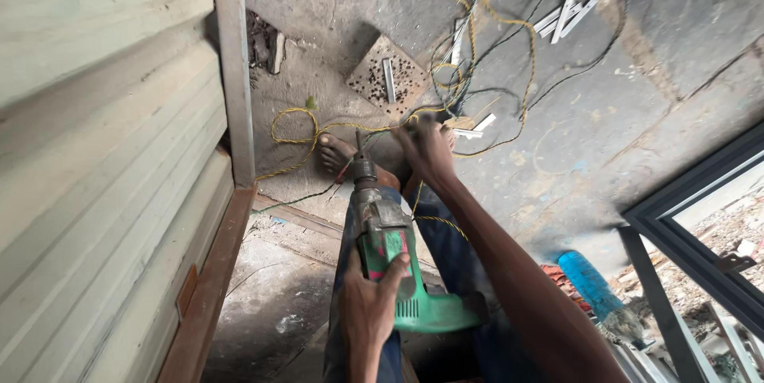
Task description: The person sits on the floor of a workshop and drills holes into a small perforated wooden board using a green corded power drill. They reposition the board, change the drill bit, and continue drilling multiple holes across the board's surface.
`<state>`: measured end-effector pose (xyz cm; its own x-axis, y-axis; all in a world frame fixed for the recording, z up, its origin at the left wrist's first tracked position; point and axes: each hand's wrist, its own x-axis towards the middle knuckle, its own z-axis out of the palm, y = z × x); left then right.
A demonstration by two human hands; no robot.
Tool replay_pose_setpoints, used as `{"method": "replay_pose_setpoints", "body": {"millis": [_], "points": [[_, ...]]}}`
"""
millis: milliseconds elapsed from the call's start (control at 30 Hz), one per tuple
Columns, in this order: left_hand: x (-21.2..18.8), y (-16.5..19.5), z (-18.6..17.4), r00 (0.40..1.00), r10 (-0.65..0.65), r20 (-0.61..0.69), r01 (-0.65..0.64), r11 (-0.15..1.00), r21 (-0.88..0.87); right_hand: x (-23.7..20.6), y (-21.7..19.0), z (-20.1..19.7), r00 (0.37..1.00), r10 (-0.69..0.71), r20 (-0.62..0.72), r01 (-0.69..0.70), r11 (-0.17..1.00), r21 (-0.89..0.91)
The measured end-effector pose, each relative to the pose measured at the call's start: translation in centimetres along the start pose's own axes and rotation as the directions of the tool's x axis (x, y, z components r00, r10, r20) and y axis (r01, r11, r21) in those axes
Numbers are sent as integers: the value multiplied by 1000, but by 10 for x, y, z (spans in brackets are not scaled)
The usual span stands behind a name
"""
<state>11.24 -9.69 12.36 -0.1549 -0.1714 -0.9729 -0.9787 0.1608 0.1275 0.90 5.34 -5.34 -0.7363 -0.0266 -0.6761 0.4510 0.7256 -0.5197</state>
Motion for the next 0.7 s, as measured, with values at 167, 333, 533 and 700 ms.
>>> {"method": "replay_pose_setpoints", "body": {"millis": [167, 333, 533, 700], "points": [[2, 2, -9, 997, 78, -12, -78, 996, -37, -112, -9, -78, 926, -18, 377, -24, 994, 107], [2, 21, -24, 989, 82, 127, -27, 920, -391, -183, -55, -115, 876, -191, 442, 209, 978, 9], [3, 39, -35, 990, 80, 118, -22, 905, -424, -193, -112, -99, 846, -189, 499, 363, 890, -278], [12, 40, -41, 993, 104, 62, -71, 917, -392, -186, -132, -86, 898, -224, 379, 371, 849, -376]]}}
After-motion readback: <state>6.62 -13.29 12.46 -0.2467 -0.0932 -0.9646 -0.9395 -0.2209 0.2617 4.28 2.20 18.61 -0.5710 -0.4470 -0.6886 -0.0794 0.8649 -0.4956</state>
